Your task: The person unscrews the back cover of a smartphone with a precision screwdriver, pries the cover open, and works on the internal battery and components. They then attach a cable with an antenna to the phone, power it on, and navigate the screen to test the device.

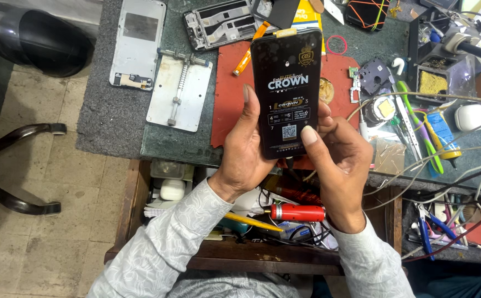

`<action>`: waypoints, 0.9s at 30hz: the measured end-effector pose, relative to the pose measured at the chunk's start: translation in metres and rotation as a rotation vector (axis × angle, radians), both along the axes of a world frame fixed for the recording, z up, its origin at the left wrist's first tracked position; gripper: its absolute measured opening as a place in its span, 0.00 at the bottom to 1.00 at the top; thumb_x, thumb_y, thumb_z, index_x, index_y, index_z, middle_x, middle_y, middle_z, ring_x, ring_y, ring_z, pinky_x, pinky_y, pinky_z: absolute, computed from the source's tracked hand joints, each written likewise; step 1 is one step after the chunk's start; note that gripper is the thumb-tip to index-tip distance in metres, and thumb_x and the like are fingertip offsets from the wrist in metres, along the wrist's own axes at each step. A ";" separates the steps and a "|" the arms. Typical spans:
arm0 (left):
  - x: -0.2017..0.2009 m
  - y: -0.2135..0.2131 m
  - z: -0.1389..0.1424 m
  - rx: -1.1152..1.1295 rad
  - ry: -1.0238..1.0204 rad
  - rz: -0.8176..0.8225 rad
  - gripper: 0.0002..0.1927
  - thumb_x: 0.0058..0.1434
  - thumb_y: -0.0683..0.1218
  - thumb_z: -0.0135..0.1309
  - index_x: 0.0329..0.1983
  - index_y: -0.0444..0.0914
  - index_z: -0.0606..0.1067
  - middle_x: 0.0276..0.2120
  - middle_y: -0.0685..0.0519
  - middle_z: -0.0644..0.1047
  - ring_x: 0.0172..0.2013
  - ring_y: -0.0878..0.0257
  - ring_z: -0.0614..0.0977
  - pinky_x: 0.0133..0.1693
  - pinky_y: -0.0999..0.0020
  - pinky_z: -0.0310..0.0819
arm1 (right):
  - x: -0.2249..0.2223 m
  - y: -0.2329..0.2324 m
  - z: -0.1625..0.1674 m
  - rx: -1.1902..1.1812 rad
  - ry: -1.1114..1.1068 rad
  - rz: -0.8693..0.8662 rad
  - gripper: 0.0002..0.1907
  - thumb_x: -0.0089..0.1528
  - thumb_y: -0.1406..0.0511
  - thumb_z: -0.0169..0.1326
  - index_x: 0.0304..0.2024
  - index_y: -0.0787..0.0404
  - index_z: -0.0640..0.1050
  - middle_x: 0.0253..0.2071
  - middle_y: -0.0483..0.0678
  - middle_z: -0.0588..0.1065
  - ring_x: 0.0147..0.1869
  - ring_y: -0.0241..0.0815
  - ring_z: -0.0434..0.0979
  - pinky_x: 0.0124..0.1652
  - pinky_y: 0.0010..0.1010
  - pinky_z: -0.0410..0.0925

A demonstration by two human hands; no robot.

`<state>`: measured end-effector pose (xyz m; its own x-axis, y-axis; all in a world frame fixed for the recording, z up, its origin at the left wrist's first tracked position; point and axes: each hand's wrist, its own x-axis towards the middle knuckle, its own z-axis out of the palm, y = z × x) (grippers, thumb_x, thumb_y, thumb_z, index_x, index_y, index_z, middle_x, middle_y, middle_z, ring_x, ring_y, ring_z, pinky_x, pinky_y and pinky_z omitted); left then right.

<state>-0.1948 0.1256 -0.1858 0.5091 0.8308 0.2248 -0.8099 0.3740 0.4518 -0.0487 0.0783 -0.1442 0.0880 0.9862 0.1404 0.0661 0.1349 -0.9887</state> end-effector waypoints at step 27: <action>-0.006 0.001 0.003 -0.076 0.047 -0.066 0.44 0.76 0.70 0.20 0.74 0.31 0.63 0.63 0.41 0.74 0.64 0.51 0.76 0.70 0.52 0.69 | -0.020 -0.007 -0.007 0.545 -1.213 -0.180 0.35 0.69 0.38 0.46 0.69 0.47 0.76 0.74 0.58 0.55 0.79 0.61 0.51 0.74 0.50 0.53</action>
<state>-0.2012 0.1266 -0.1833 0.5718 0.8088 0.1370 -0.7609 0.4605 0.4572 -0.0683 0.0715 -0.1511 -0.2499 0.7678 0.5900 0.9147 0.3870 -0.1161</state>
